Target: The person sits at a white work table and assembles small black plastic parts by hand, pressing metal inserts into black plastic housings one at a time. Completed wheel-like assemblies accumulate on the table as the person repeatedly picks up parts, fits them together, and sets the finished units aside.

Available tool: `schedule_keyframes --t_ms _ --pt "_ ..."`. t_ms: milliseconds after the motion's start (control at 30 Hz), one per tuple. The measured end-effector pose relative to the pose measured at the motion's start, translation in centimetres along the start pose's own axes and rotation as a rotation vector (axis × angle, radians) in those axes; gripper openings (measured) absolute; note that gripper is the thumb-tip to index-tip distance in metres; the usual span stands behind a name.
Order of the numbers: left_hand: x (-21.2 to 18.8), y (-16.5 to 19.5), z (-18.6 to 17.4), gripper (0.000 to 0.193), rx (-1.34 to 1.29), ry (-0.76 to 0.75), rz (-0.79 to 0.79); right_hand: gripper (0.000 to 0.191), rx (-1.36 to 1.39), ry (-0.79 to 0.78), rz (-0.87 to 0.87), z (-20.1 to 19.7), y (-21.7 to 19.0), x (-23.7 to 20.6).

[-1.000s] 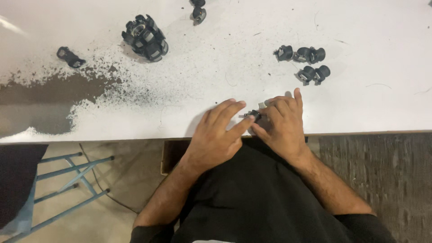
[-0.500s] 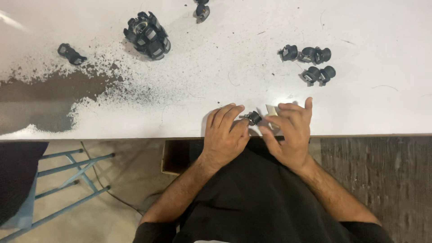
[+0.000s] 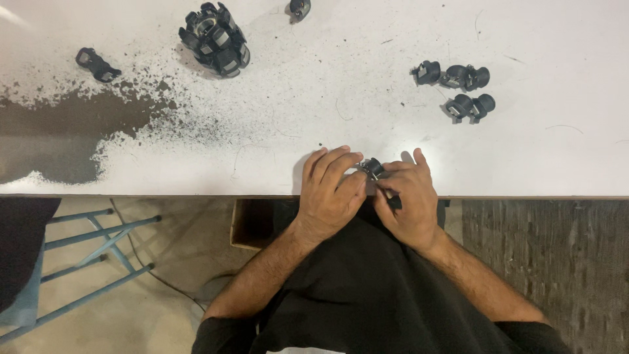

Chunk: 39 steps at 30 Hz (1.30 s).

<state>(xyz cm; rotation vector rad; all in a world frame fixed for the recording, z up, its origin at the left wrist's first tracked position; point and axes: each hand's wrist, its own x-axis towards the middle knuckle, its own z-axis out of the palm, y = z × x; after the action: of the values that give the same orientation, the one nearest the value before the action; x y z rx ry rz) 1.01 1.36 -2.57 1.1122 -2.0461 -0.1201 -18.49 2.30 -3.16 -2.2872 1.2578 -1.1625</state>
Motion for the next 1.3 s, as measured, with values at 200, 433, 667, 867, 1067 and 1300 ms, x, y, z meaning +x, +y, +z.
schedule_keyframes --t_ms 200,433,667,867,1067,1300 --pt "0.1 0.1 0.1 0.009 0.163 -0.014 0.147 0.032 0.033 0.014 -0.005 0.2 0.2 0.0" --pt "0.3 0.2 0.7 0.011 0.03 -0.017 -0.024 0.03 0.043 0.017 0.002 0.3 0.6 -0.3" --pt "0.3 0.4 0.3 0.012 -0.024 -0.068 -0.142 0.031 0.063 0.076 -0.101 0.6 0.7 -1.0" --pt "0.4 0.2 0.0 0.011 -0.066 -0.094 -0.19 0.033 0.03 0.071 -0.119 1.2 0.9 -1.0" --pt "0.2 0.0 -0.1 0.013 -0.116 -0.12 -0.2 0.033 -0.002 0.08 -0.105 1.1 0.3 -0.7" --pt "-0.1 -0.2 -0.2 0.013 -0.129 -0.123 -0.194 0.03 -0.081 0.044 -0.079 1.2 -0.2 -0.1"
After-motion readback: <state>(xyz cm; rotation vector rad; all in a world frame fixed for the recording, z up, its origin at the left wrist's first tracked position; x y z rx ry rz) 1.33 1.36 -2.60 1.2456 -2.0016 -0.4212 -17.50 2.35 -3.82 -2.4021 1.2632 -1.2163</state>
